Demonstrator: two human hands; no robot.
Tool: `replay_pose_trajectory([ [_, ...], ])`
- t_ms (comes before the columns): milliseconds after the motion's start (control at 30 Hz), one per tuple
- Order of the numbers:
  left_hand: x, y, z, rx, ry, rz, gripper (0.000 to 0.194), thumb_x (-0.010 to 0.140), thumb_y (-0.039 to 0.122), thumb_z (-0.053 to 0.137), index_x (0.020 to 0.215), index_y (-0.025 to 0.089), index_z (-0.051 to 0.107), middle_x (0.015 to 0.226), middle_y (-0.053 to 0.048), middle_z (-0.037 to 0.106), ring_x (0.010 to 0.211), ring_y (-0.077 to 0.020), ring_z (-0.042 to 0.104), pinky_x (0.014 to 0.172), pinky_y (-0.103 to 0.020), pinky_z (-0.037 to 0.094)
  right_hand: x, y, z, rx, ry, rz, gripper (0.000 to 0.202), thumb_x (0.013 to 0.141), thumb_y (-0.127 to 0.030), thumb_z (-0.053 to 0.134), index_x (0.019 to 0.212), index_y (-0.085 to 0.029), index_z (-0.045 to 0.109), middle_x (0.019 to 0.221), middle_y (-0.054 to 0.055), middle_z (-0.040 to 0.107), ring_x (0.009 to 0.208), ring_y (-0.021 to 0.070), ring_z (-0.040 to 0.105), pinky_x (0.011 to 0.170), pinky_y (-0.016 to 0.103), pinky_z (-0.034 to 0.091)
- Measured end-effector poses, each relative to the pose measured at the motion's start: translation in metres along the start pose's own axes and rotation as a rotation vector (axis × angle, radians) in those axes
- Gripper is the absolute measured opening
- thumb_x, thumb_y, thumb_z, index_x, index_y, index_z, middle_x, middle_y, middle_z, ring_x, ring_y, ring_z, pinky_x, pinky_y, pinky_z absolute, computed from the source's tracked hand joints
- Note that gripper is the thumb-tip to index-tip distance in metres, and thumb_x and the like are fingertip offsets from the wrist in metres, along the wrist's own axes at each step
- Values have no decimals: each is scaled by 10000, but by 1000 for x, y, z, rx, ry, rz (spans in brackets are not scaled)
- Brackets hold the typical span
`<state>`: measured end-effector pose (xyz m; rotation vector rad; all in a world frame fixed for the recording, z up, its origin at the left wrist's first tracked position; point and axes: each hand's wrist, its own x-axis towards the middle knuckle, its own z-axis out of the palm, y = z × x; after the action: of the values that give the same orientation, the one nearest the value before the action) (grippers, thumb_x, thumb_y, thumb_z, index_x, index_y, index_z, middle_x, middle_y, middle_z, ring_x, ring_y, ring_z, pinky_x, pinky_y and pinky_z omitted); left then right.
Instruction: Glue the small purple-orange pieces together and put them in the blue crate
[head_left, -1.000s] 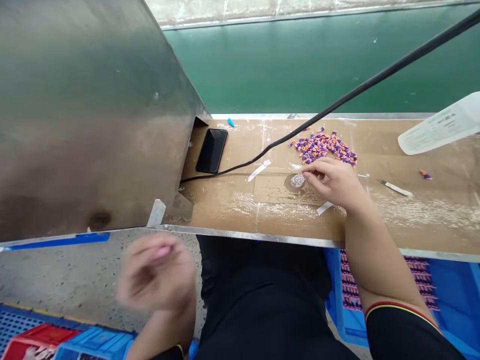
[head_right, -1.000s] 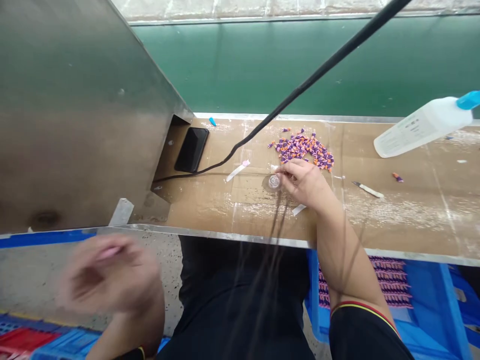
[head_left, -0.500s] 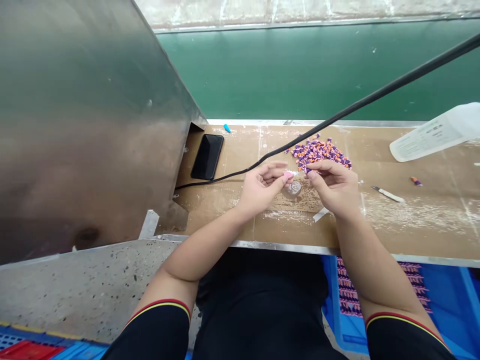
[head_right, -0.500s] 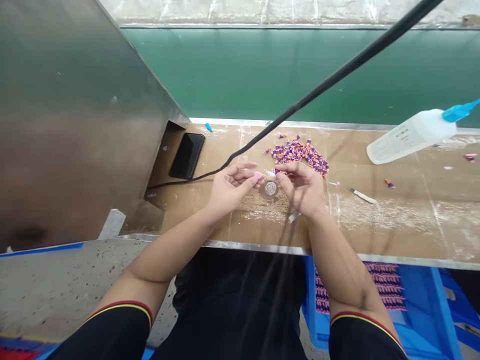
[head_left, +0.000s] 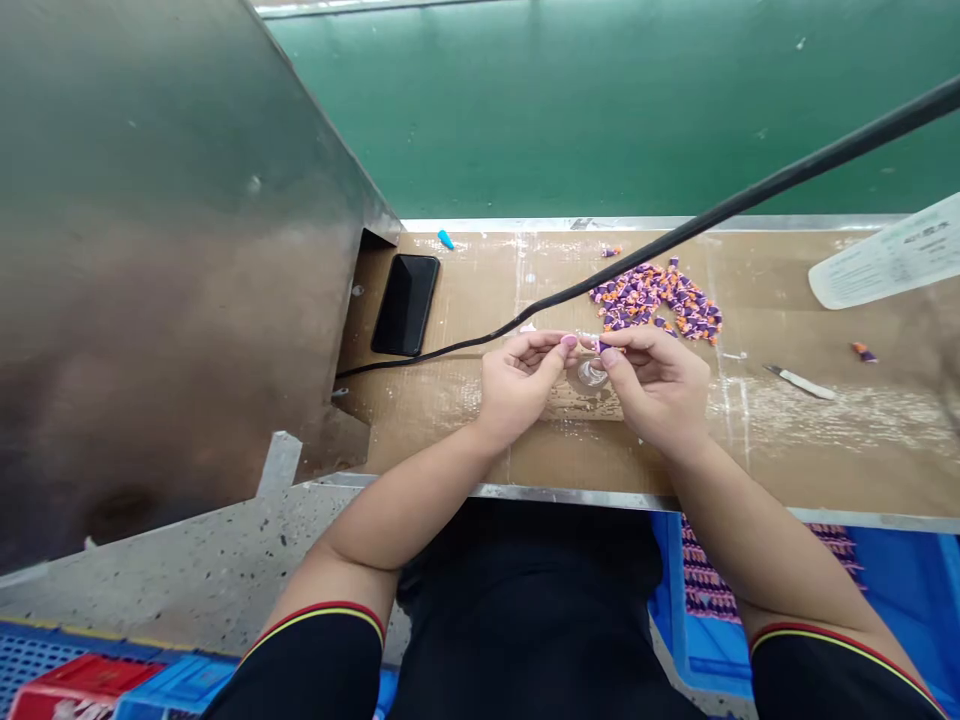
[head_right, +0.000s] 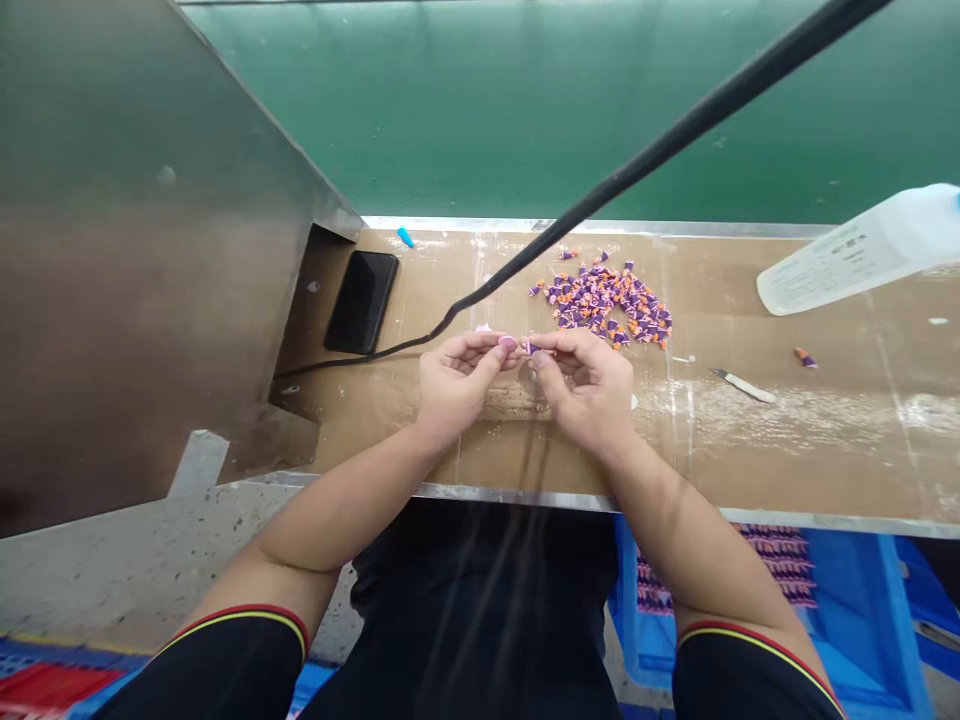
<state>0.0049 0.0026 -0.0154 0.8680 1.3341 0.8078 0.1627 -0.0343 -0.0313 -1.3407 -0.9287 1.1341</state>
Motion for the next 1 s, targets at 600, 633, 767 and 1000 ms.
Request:
replay_pose_trajectory([
  [600, -3, 1, 0, -149, 29, -53, 421, 733, 576, 988, 928, 219, 882, 997, -83, 837, 873, -173, 820, 887, -271, 722, 2, 5, -1, -280, -38, -300, 104, 993, -193, 751, 1055, -230, 825, 978, 30, 832, 834, 163, 794, 778, 299, 659],
  [633, -4, 1, 0, -152, 21, -40, 393, 744, 557, 987, 927, 226, 882, 995, -77, 838, 865, -164, 819, 880, -258, 720, 3, 4, -1, -282, -46, -319, 117, 997, -182, 747, 1066, -236, 824, 991, 28, 834, 856, 166, 801, 800, 305, 663],
  [767, -6, 2, -1, -123, -4, -26, 325, 784, 505, 976, 945, 238, 882, 966, -64, 837, 833, -145, 811, 864, -246, 716, 4, 3, 0, -278, -40, -388, 154, 997, -143, 751, 1089, -247, 817, 1003, 17, 836, 899, 162, 806, 840, 300, 667],
  [1000, -10, 6, -3, -42, -62, 80, 216, 890, 460, 902, 988, 268, 881, 1022, -52, 841, 893, -148, 814, 899, -271, 712, 5, 3, -2, -322, -34, -375, 117, 1012, -194, 745, 1077, -244, 828, 971, 27, 834, 846, 169, 803, 782, 305, 669],
])
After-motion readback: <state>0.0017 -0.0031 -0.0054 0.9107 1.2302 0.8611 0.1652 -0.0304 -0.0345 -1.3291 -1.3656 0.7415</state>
